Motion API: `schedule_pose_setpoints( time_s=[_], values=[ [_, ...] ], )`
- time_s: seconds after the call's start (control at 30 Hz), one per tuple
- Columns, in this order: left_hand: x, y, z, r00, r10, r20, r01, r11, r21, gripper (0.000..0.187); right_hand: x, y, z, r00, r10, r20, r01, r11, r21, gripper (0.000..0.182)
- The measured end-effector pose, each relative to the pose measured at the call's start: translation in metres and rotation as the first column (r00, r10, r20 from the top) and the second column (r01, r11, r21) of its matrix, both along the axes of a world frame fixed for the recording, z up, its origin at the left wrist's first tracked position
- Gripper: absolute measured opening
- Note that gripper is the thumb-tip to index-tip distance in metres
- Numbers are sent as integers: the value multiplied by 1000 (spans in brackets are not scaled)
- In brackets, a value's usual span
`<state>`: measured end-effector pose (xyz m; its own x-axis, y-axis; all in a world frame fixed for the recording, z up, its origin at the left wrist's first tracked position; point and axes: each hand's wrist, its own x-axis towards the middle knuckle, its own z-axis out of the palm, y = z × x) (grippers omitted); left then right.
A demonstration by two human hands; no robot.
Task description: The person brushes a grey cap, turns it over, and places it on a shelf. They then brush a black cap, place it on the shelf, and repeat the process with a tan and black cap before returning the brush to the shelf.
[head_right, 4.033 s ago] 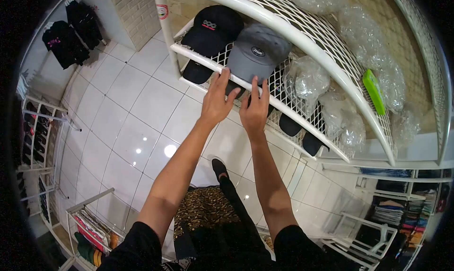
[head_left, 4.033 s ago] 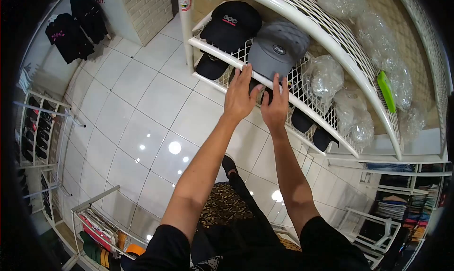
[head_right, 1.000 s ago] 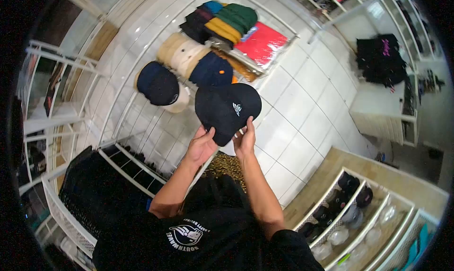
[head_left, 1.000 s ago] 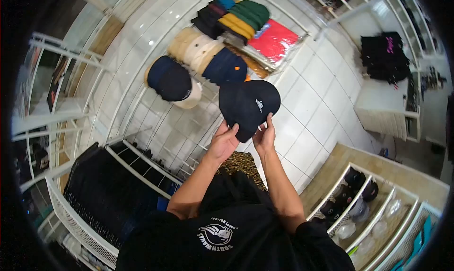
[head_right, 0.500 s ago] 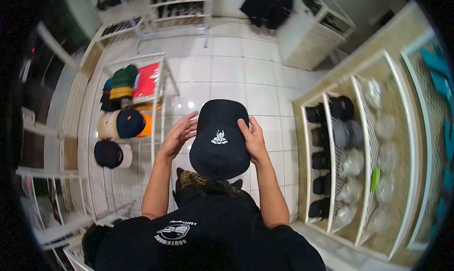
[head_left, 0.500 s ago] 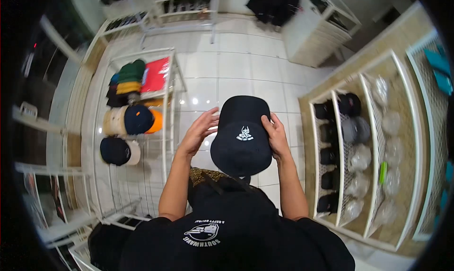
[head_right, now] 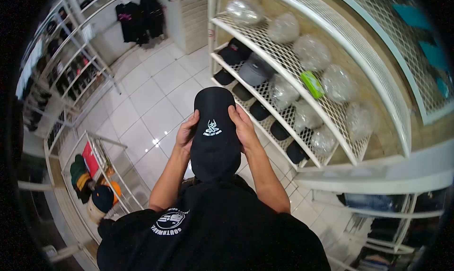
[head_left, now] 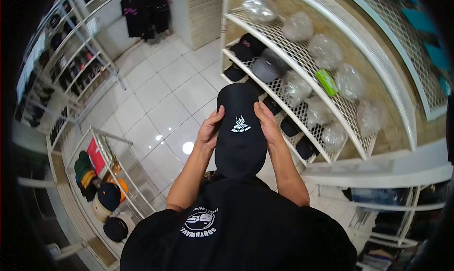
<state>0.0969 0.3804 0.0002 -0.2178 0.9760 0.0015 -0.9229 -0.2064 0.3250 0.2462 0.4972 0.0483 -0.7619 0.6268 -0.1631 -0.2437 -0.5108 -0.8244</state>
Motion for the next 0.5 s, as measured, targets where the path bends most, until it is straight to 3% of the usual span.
schedule_pose_setpoints(
  time_s=[0.03, 0.1, 0.17, 0.23, 0.27, 0.3, 0.33, 0.37, 0.43, 0.5],
  values=[
    [9, 11, -3, 999, -28, 39, 27, 999, 23, 44, 9, -1, 8, 999, -36, -3, 36, 999, -6, 56],
    [20, 31, 2, 994, -88, 71, 85, 995, 52, 44, 28, 4, 27, 966, -198, 164, 197, 980, 19, 56],
    [28, 43, 21, 984, -143, -105, 139, 989, -43, 44, 47, 18, 18, 971, -197, 134, 193, 980, 44, 61],
    [46, 61, 28, 985, -161, -54, 158, 986, -55, 47, 55, 25, 14, 883, -392, 259, 405, 914, 2, 67],
    [51, 71, 35, 975, -168, -148, 151, 981, -123, 48, 64, 33, 14, 880, -424, 212, 427, 904, 37, 71],
    [55, 80, 43, 955, -176, -240, 132, 973, -188, 50, 74, 44, 15, 843, -469, 262, 454, 883, 121, 62],
    [50, 88, 52, 870, -273, -410, 167, 947, -274, 54, 86, 56, 15, 895, -416, 161, 396, 907, 144, 57],
    [52, 91, 59, 864, -288, -414, 184, 944, -272, 54, 97, 65, 15, 935, -350, 61, 335, 926, 175, 51],
    [55, 101, 74, 754, -356, -552, 170, 917, -360, 56, 105, 76, 27, 912, -409, 19, 396, 894, 210, 49],
    [65, 109, 80, 714, -315, -625, 89, 927, -365, 56, 112, 94, 30, 858, -511, 58, 439, 787, 433, 37]
  ],
)
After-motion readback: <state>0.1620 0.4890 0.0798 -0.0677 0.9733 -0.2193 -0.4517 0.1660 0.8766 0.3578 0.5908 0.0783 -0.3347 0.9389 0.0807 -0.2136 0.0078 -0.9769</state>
